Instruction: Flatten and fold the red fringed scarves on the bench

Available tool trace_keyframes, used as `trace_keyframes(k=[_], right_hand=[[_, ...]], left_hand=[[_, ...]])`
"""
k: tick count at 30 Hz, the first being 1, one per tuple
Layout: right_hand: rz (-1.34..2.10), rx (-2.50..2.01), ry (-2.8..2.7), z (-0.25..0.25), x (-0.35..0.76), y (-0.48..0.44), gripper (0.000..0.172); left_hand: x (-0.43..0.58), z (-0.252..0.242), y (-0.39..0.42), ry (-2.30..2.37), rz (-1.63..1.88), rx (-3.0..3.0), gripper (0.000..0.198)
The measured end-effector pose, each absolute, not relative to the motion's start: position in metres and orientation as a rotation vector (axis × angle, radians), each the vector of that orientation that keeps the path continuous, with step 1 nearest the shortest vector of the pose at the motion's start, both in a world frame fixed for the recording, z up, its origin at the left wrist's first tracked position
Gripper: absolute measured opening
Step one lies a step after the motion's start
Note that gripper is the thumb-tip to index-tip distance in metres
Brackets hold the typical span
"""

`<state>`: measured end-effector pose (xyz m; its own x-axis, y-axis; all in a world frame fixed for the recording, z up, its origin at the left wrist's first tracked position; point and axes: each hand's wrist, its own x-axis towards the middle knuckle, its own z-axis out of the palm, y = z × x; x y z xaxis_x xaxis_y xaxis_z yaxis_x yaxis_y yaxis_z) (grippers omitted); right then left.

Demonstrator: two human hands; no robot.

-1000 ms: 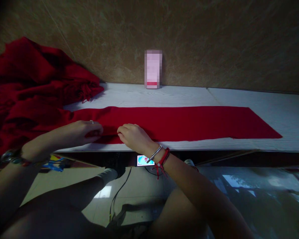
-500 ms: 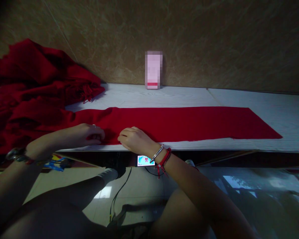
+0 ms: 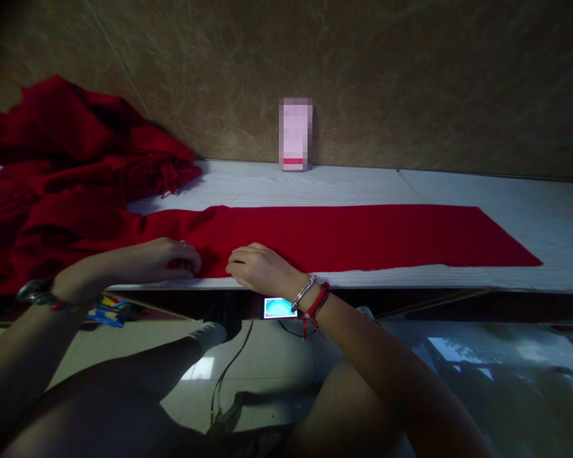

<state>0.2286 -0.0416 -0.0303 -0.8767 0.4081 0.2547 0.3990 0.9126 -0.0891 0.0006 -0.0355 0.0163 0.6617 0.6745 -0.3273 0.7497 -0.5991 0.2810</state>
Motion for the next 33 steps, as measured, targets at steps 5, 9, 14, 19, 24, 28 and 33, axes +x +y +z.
trace_keyframes(k=[5, 9, 14, 19, 24, 28, 33], right_hand=[[-0.012, -0.540, -2.827, -0.031, 0.230, -0.041, 0.016], [-0.017, -0.501, -2.821, -0.031, 0.231, -0.041, 0.017], [0.019, -0.464, -2.780, -0.033, 0.233, -0.043, 0.022], [0.255, -0.489, -2.682, -0.035, 0.238, -0.045, 0.021], [0.508, -0.685, -2.475, -0.034, 0.246, -0.043, 0.022], [0.449, -0.891, -2.336, -0.034, 0.249, -0.041, 0.024], [0.318, -1.174, -2.373, -0.036, 0.243, -0.041, 0.040]], left_hand=[[-0.003, 0.018, -0.035, 1.101, -0.266, 2.469, 0.019], [0.002, 0.010, -0.029, 1.141, -0.077, 2.558, 0.024], [0.019, -0.016, -0.025, 1.367, 0.263, 2.707, 0.042], [0.026, -0.030, -0.028, 1.533, -0.135, 2.582, 0.053], [0.024, -0.033, -0.028, 1.547, -0.173, 2.603, 0.055], [0.025, -0.032, -0.028, 1.572, -0.192, 2.600, 0.055], [0.028, -0.029, -0.029, 1.582, -0.247, 2.580, 0.056]])
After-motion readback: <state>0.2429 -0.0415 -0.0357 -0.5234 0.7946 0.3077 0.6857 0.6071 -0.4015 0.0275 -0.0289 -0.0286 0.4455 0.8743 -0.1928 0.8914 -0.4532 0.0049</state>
